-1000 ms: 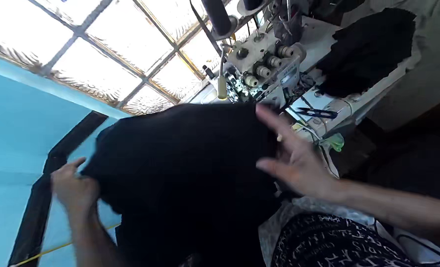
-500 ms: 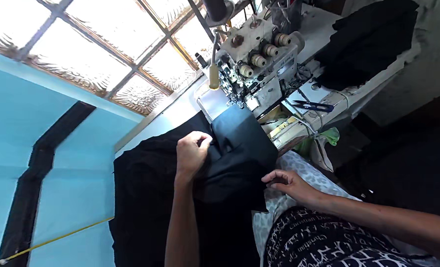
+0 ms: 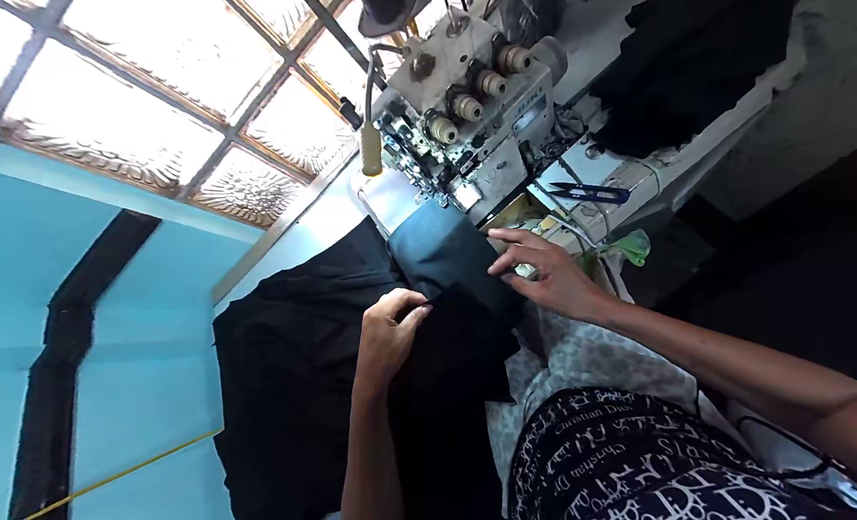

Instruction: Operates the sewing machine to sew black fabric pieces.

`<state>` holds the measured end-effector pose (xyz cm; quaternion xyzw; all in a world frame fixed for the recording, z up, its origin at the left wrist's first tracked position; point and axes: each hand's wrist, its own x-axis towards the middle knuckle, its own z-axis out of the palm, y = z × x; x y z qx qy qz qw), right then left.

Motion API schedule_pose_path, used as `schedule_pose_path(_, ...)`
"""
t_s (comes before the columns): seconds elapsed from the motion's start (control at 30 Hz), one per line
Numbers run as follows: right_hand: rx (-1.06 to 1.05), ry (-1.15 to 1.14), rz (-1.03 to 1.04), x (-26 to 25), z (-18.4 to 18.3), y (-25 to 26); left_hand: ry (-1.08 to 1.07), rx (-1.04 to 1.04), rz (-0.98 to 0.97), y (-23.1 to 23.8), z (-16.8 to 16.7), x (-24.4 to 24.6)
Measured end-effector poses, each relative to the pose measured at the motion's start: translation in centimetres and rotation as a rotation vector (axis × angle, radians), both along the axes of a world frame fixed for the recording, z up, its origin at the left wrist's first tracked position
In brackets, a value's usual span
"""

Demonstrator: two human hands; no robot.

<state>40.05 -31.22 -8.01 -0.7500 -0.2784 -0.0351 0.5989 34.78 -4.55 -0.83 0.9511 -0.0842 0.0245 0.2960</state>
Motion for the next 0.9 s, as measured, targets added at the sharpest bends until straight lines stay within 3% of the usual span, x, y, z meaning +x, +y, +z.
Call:
schedule_pose_path(0.1, -0.007, -0.002, 0.040, 0.8, -0.5, 1.7, -0.134, 0.002, -0.054, -2.2, 2.0, -1.1)
schedule_pose_path(0.23, 0.054, -0.174, -0.104, -0.1, 0.4, 2.1, -0.231, 0.021, -0.184, -4.9, 4.9, -2.2)
schedule_pose_path(0.3, 0.189, -0.172, 0.092, -0.9, 1.8, 1.6, -0.246, -0.036, -0.272, -5.9, 6.2, -2.5)
schedule_pose_path(0.4, 0.361, 0.134, 0.525, -2.2, 3.5, 1.1, -0.307, -0.115, -0.334, -6.6, 8.1, -2.2)
schedule_pose_path(0.57, 0.435, 0.339, 0.574, -3.3, 4.3, 0.2, -0.586, -0.053, -0.217, -5.0, 10.9, 0.9)
schedule_pose_path(0.67, 0.429, 0.394, 0.449, -3.7, 3.8, -0.3, -0.635, -0.086, -0.114, -5.3, 9.1, 4.3)
schedule_pose_path(0.8, 0.228, 0.659, 0.171, -3.3, 0.5, 0.0, -0.420, -0.074, 0.004, -4.7, 2.3, 7.0)
schedule_pose_path(0.9, 0.181, 0.785, 0.130, -3.3, -1.0, -0.2, -0.353, -0.017, -0.021, -3.4, -0.8, 7.3)
